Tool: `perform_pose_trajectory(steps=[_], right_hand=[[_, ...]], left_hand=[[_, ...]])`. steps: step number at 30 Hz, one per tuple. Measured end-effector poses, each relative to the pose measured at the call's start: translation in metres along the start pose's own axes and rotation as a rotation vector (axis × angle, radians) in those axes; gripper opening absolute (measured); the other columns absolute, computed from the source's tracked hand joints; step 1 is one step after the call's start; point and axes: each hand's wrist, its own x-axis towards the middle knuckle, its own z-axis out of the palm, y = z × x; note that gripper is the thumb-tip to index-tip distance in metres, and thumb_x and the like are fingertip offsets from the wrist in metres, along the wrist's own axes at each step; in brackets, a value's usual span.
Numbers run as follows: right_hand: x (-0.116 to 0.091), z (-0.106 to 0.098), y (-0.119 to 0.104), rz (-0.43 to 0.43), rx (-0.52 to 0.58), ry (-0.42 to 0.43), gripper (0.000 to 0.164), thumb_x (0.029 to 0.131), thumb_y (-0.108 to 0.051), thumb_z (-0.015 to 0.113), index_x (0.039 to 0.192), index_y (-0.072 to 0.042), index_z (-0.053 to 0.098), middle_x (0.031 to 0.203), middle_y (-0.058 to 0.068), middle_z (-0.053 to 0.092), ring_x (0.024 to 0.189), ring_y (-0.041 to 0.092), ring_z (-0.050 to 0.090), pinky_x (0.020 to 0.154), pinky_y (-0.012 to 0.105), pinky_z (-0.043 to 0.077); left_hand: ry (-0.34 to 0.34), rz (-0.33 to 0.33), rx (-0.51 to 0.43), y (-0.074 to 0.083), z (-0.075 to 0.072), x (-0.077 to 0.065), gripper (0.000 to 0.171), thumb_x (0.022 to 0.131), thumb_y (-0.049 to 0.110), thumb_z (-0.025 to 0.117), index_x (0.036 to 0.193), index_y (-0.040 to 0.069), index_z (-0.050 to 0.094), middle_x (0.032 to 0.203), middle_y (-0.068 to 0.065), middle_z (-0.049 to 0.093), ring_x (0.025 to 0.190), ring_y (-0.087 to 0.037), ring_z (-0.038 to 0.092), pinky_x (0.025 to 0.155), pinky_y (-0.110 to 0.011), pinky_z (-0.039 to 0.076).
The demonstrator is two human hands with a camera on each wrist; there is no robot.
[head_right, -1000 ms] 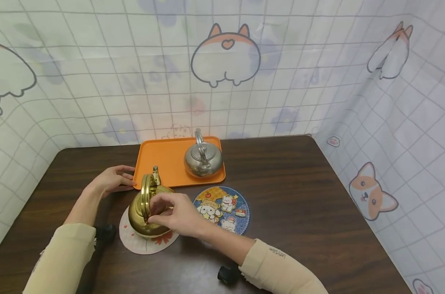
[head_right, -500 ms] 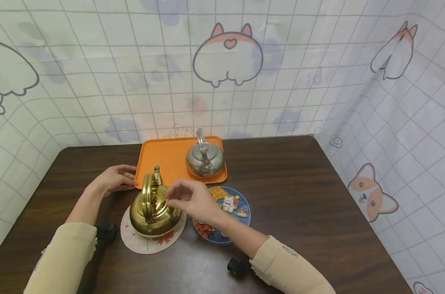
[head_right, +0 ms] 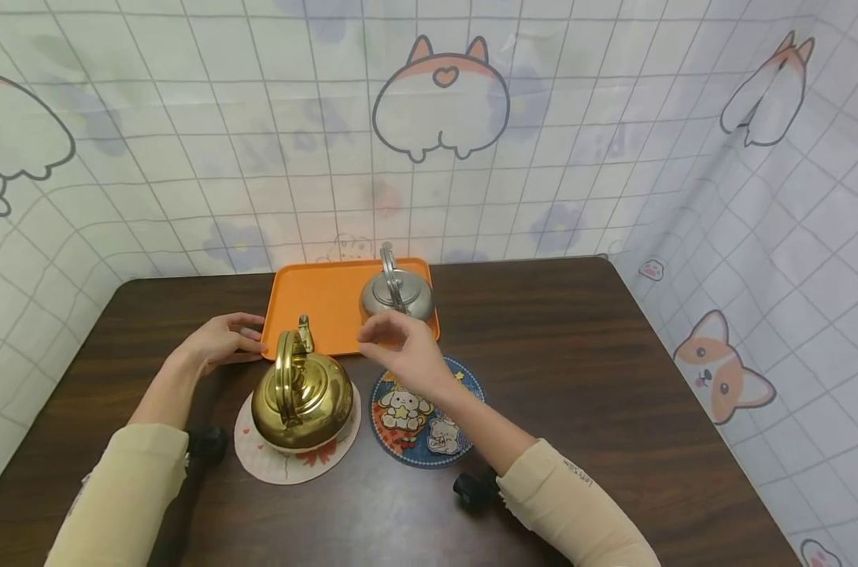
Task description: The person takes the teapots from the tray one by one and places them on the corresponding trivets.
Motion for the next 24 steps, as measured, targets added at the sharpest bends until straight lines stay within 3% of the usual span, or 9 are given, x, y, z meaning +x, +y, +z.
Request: perform_pose_trajectory(steps=[6,12,18,24], right_hand=[[0.006,-0.015,0.006,0.027,-0.039,0.101,0.015,0.097,-0.002,0.072,0.111,0.001,0.069,0.108,0.018,0.069,0.099,0.03,0.066,0.083,0.032,0.059],[0.013,-0.023,0.005,0.018,-0.1,0.188,0.019,0.098,-0.003,0.071,0.114,0.004,0.067,0.108,0.018,0.067,0.1,0.033,0.063,0.079,0.033,0.055],[0.024,-0.027,0.004,0.026,-0.147,0.27,0.038,0.096,-0.002,0.072,0.129,0.003,0.055,0.123,0.02,0.06,0.115,0.033,0.057,0.097,0.045,0.053],[0.036,-0.031,0.002,0.055,-0.19,0.277,0.046,0.097,-0.005,0.072,0.137,0.001,0.05,0.133,0.016,0.054,0.123,0.032,0.052,0.104,0.049,0.049]], left_hand=[[0.026,-0.012,-0.012,-0.002,0.0,0.003,0.067,0.094,-0.009,0.068,0.152,-0.009,0.036,0.113,-0.018,0.063,0.088,-0.019,0.07,0.085,-0.034,0.062],[0.006,0.004,-0.002,0.001,-0.001,0.001,0.069,0.095,-0.007,0.068,0.154,-0.009,0.033,0.12,-0.023,0.061,0.091,-0.02,0.07,0.089,-0.038,0.061],[0.006,0.0,-0.004,0.001,-0.001,0.001,0.069,0.095,-0.007,0.068,0.154,-0.009,0.033,0.118,-0.021,0.062,0.091,-0.02,0.07,0.089,-0.038,0.06],[0.012,0.001,-0.018,-0.003,-0.002,0.003,0.068,0.093,-0.008,0.069,0.152,-0.009,0.035,0.112,-0.017,0.063,0.089,-0.019,0.07,0.085,-0.034,0.062]])
